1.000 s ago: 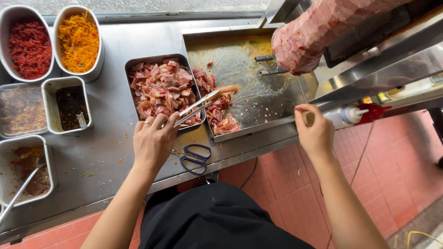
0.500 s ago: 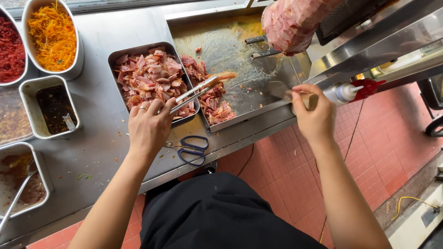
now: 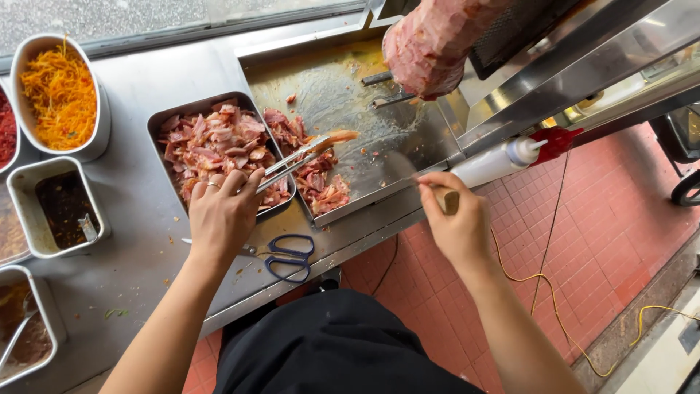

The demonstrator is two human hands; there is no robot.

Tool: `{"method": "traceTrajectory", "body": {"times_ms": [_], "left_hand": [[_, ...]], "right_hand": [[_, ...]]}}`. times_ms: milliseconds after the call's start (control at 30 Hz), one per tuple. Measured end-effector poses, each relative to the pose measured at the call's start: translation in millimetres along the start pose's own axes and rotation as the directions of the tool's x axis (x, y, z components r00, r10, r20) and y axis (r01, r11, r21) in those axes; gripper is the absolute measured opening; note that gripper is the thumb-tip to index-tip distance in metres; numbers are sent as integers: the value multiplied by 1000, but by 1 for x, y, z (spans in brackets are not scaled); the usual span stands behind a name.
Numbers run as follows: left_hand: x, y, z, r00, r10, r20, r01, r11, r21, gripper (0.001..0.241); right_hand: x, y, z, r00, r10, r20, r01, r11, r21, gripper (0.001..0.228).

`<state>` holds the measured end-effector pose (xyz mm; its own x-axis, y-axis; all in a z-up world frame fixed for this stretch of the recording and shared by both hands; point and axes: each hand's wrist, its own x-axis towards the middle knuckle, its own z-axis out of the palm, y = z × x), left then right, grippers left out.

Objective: Using tongs and a knife to collect and sort shaved kebab meat into a metal tray on a prep counter.

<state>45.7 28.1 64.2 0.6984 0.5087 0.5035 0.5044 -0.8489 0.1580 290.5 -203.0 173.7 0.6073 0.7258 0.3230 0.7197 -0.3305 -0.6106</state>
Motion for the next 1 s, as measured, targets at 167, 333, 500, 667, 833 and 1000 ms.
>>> {"method": "traceTrajectory", "body": {"times_ms": [167,333,500,667,833,1000], "left_hand": [[10,12,0,1000,17,17,-17,1000,4,33],[25,25,9,998,26,56,-29,998,52,32],[44,45,31,993,65,102,-73,995,72,30],[77,107,95,977,161,139,-168,985,43,37],[95,169,159,955,194,226,-225,967,123,41],[100,179,131,972,48,232,-35,997,-62,52]], "right_hand": [[-1,50,14,1000,-25,-11,24,998,-53,9],[-19,24,3,978,-209,-9,207,959,193,12],[-21,61,-36,968,204,-144,-199,979,47,12],[-25,84,-53,924,103,-368,-43,985,168,8],[-25,91,-56,918,30,-395,21,992,124,8],[-33,108,-56,925,104,-366,-12,969,247,11]]}}
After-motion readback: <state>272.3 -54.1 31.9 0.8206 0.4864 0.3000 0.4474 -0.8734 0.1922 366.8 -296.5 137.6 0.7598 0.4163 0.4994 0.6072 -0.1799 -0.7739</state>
